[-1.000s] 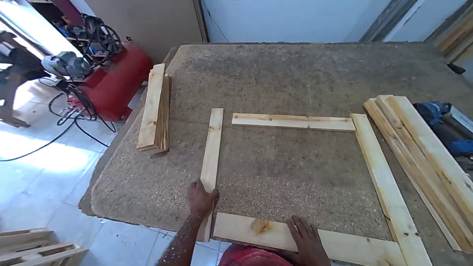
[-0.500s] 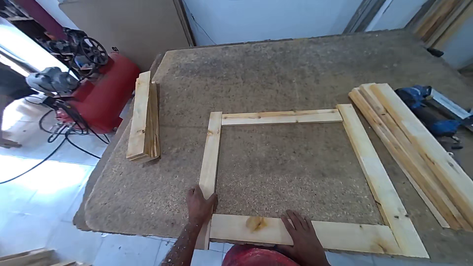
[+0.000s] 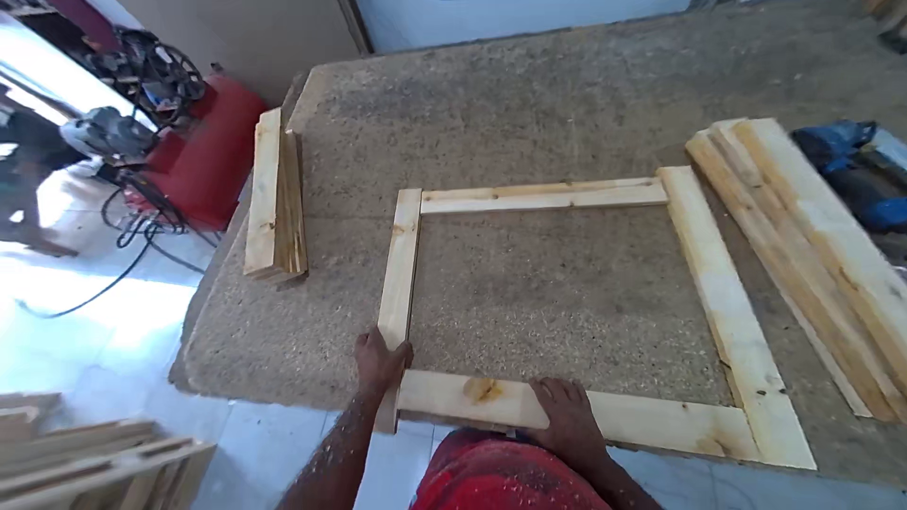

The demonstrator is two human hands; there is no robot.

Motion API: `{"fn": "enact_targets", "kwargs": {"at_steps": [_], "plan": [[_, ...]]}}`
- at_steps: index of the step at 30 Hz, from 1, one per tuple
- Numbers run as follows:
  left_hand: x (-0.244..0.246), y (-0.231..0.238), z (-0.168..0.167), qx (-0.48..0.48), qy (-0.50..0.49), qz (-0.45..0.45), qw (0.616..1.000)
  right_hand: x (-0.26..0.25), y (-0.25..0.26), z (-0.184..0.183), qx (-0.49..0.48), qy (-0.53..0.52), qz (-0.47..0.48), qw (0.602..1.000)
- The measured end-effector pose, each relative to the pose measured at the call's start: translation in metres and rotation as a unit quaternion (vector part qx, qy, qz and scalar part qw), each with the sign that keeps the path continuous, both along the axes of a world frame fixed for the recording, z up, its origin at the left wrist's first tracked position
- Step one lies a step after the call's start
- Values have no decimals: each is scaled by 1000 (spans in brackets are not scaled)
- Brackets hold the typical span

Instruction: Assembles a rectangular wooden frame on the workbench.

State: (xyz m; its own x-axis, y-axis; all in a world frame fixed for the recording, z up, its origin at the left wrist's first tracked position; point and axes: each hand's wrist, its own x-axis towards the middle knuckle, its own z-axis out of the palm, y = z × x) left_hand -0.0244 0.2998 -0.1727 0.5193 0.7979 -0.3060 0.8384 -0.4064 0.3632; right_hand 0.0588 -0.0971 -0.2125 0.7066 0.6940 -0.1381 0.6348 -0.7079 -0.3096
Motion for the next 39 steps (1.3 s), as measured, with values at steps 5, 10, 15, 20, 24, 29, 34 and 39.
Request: {"fn": "enact_targets", "kwargs": {"at_steps": [5,10,15,20,24,29,34,39], "plan": [[-6,5,-5,-16,-15,-1,1000,4,-3,2,-17,42,22,999],[3,6,-7,-3,-33,15,999,5,-8,-9,78,-18,24,997],[20,15,-7,2,-39,15,999,12,-10,-6,84,-16,38,996],[32,11,-2,4,-39,0,999,13,-12,-5,85,-37,36,995],[38,10,-8,7,-38,3,999,14,-15,-8,84,-44,32,995],[36,6,-3,3,-41,11,999,13,-14,-6,74,-46,33,996],[25,1,-22,66,-44,-37,996,11,-16,11,56,36,23,997],[27,7,-36,110,-11,-51,993,11,-14,13,29,43,26,998]]}}
